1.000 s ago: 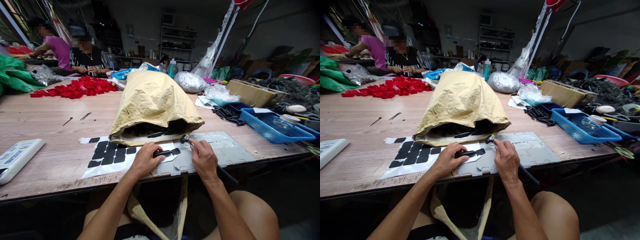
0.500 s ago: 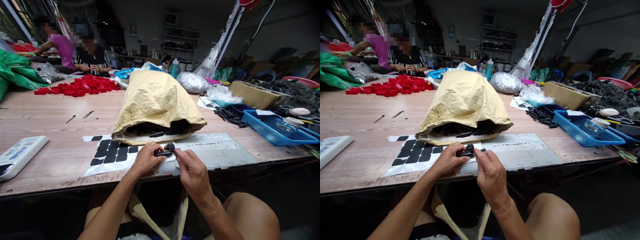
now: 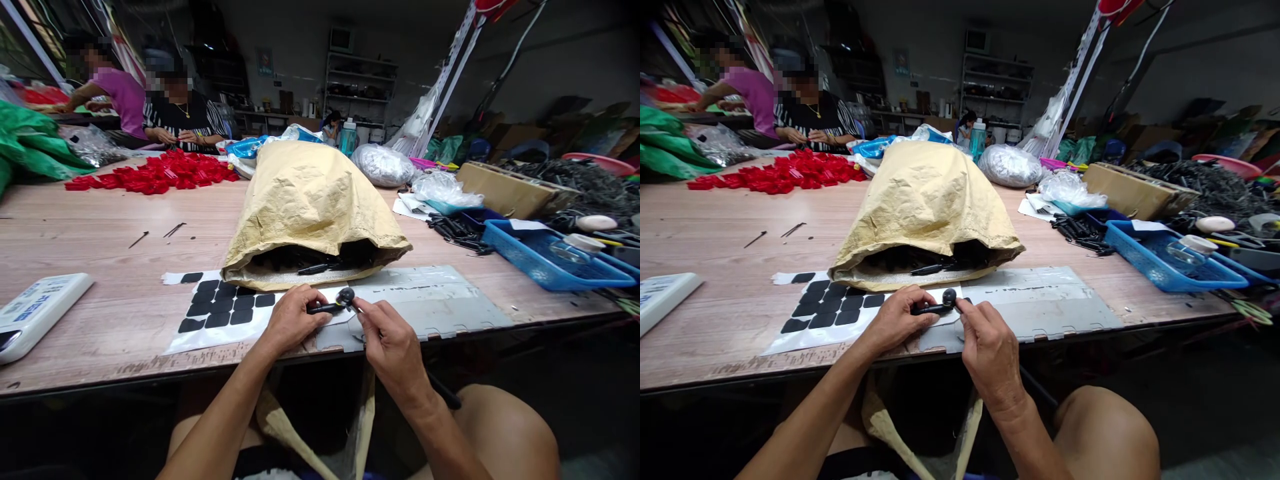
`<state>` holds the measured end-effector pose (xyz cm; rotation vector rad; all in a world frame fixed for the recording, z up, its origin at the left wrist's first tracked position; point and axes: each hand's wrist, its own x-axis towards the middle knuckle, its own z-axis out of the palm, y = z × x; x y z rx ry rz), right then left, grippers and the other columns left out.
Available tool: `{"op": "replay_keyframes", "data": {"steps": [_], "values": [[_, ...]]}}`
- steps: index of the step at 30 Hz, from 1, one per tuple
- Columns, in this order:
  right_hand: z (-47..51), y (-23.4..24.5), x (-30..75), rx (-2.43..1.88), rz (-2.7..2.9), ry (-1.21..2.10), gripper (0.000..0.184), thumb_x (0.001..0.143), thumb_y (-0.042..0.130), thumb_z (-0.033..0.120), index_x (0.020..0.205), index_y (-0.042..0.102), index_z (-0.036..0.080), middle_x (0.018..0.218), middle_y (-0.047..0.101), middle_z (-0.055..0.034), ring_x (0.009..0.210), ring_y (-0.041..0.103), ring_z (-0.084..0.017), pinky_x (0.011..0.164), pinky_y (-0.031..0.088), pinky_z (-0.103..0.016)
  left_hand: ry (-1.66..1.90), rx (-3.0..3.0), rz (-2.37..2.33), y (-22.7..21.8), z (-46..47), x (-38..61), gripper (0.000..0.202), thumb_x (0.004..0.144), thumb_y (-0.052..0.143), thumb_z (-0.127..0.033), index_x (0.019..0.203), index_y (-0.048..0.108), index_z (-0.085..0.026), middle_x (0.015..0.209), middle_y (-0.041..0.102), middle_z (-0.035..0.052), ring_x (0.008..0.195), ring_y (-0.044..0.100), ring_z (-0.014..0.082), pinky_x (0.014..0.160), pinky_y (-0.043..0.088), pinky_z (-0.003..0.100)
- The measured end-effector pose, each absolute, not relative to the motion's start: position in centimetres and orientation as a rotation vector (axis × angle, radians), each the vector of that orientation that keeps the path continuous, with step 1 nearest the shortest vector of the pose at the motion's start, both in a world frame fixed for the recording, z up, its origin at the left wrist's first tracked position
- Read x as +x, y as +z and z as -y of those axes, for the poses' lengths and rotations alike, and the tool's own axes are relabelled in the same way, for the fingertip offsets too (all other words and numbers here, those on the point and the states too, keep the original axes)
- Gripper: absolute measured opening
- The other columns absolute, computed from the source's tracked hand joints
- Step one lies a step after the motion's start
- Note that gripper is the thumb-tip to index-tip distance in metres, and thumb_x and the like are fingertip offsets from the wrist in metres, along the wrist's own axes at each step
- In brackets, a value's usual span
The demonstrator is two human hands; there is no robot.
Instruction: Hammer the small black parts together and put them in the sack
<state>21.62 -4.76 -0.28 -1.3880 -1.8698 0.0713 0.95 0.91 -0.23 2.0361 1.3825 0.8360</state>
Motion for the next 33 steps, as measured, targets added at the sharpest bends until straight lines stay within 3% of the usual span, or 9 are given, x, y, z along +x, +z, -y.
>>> {"op": "replay_keyframes", "data": {"steps": [11,18,33], "values": [[-0.7,-1.9,26.6,-1.675,1.805,-0.239,0.025,0.092,0.054,0.023,0.109,0.072,0.026,0.092,0.067,-0.0028,0.093,0.058,-0.02,0.082,0.043,-0.031,0.802,2.03,-1.353,0.3,-0.8,0.7,0.016,0.086,0.063,-0.035,0.091,0.075,-0.024,0.09,0.065,0.002,0.093,0.058,0.0208,0.083,0.043,0.032],[-0.6,-2.5,26.6,-1.732,1.8,-0.288,0.022,0.091,0.057,0.022,0.107,0.072,0.027,0.092,0.067,-0.0017,0.091,0.055,-0.019,0.081,0.04,-0.03,0.794,2.115,-1.338,0.1,-0.8,0.6,0.039,0.1,0.042,-0.04,0.073,0.063,-0.021,0.083,0.06,0.0013,0.087,0.054,0.0185,0.079,0.04,0.031],[-0.5,-2.3,26.2,-1.772,1.767,-0.293,0.022,0.09,0.059,0.023,0.108,0.072,0.028,0.093,0.066,-0.0017,0.09,0.052,-0.019,0.078,0.036,-0.031,0.781,2.139,-1.363,-0.6,-1.3,0.7,0.042,0.102,0.035,-0.04,0.069,0.05,-0.019,0.081,0.055,0.0012,0.085,0.05,0.0185,0.078,0.038,0.033]]}}
